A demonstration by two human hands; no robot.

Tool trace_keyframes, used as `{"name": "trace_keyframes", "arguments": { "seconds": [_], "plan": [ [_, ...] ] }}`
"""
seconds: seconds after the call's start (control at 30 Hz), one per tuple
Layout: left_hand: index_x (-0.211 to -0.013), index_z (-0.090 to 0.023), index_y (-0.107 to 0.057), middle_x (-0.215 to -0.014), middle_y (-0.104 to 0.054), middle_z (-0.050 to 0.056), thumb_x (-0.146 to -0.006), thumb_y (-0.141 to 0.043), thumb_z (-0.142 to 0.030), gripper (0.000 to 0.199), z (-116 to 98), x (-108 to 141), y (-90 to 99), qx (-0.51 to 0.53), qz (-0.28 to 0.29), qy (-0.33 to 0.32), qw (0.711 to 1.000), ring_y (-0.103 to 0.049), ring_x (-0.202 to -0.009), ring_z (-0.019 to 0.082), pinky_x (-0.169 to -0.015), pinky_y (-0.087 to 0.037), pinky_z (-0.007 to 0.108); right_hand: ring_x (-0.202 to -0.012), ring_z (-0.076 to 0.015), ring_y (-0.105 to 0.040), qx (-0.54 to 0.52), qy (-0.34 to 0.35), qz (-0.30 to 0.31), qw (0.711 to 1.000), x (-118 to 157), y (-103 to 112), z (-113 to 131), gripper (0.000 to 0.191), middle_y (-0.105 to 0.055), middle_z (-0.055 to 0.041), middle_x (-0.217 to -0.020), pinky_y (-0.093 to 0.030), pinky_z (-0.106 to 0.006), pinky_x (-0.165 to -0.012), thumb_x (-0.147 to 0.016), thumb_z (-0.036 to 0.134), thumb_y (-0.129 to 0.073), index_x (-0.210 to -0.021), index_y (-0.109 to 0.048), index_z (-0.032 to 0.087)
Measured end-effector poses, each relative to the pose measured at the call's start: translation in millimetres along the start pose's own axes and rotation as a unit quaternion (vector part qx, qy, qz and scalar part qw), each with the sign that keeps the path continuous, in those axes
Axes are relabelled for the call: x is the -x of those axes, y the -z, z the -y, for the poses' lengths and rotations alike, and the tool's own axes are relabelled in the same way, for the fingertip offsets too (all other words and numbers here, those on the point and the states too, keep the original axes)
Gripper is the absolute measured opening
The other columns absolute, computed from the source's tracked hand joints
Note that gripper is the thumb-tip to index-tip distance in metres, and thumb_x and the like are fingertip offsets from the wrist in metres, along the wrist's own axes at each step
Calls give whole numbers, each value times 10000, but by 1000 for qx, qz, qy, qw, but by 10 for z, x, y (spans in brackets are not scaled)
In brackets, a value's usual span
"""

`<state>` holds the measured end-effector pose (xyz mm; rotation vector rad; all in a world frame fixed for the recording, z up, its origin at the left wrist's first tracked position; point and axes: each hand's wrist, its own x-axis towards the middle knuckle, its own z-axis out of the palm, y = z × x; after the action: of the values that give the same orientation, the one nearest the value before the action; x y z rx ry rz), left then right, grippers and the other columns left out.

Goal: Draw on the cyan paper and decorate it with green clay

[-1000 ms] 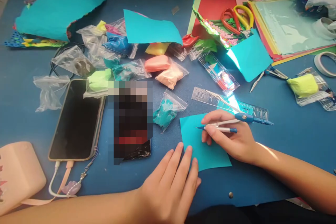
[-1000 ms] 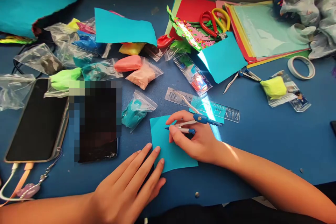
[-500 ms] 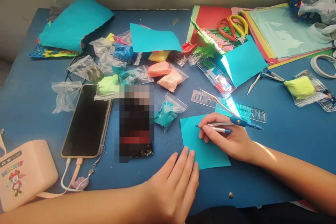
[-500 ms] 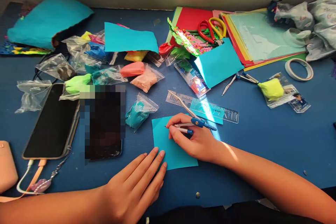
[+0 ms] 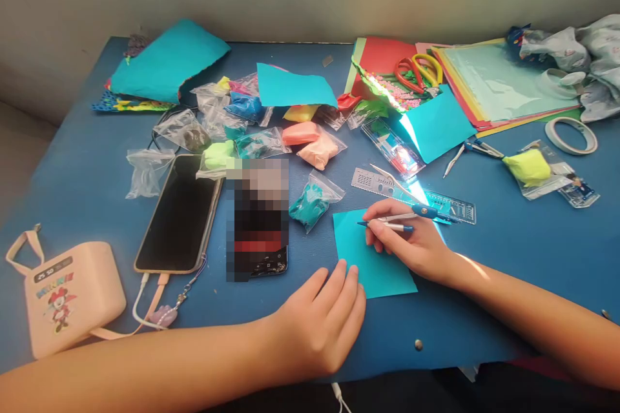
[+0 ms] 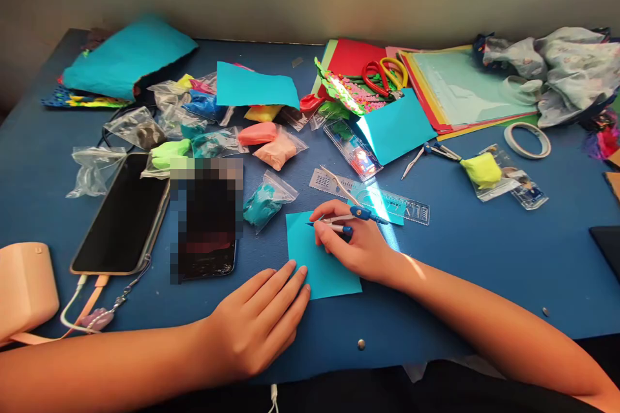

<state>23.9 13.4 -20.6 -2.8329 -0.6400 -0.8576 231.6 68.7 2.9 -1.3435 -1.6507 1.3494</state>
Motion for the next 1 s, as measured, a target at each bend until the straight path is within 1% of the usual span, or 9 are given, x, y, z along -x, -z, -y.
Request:
{"name": "trace_keyframes", "arguments": {
  "seconds": [0.23, 0.4, 0.5, 0.6, 0.77, 0.87, 1.0],
  "plan": [
    [-984, -49, -685, -1014, -739, 177, -887, -503, -147, 227, 28, 11, -33, -2, -13, -7, 1000, -701, -965, 291, -759, -520, 370, -517, -98, -548, -16, 1, -5, 1000, -29, -3, -6, 269, -616, 5, -643, -425, -220, -466, -893, 455, -577, -900, -536, 189],
    [-942, -60, -696, -986, -746, 170, -909, -473, -136, 238, 56, -22, -31, -4, -23, -13, 1000, -707, -937, 274, -745, -539, 359, -541, -102, -564, -23, 9, -9, 1000, -68, -29, -21, 279, -610, 7, -666, -427, -216, -472, -878, 467, -546, -914, -498, 194],
    [-933, -58, -703, -987, -751, 166, -911, -478, -134, 238, 62, -40, -28, -13, -25, -20, 999, -713, -938, 270, -728, -552, 345, -563, -109, -579, -17, 18, -21, 999, -80, -47, -25, 234, -618, 3, -674, -445, -224, -497, -861, 424, -549, -887, -495, 198],
    [-943, -49, -707, -990, -755, 166, -915, -485, -129, 238, 60, -40, -31, -23, -21, -26, 999, -716, -941, 269, -718, -559, 337, -560, -107, -560, -5, 30, -28, 999, -75, -50, -31, 171, -594, 16, -659, -461, -240, -531, -835, 365, -557, -833, -511, 200],
    [-962, -32, -705, -1005, -749, 188, -903, -519, -126, 217, 44, -24, -39, -21, -16, -28, 999, -717, -953, 284, -721, -559, 348, -570, -107, -528, 35, 45, -33, 998, -60, -27, -37, 118, -565, 25, -641, -429, -247, -552, -795, 298, -563, -729, -539, 204],
    [-963, -28, -705, -1006, -749, 191, -903, -522, -128, 218, 28, -15, -40, -16, -14, -21, 1000, -717, -957, 293, -722, -557, 354, -576, -111, -542, 49, 49, -27, 997, -55, -40, -17, 108, -570, 24, -654, -450, -248, -561, -812, 306, -550, -763, -555, 210],
    [-964, -31, -705, -1013, -750, 186, -906, -496, -137, 242, 12, -4, -42, -9, -15, -15, 1000, -717, -968, 296, -731, -555, 357, -613, -130, -611, 54, 46, -26, 997, -29, -76, 22, 108, -588, 17, -685, -516, -253, -582, -842, 335, -555, -851, -541, 228]
  ]
}}
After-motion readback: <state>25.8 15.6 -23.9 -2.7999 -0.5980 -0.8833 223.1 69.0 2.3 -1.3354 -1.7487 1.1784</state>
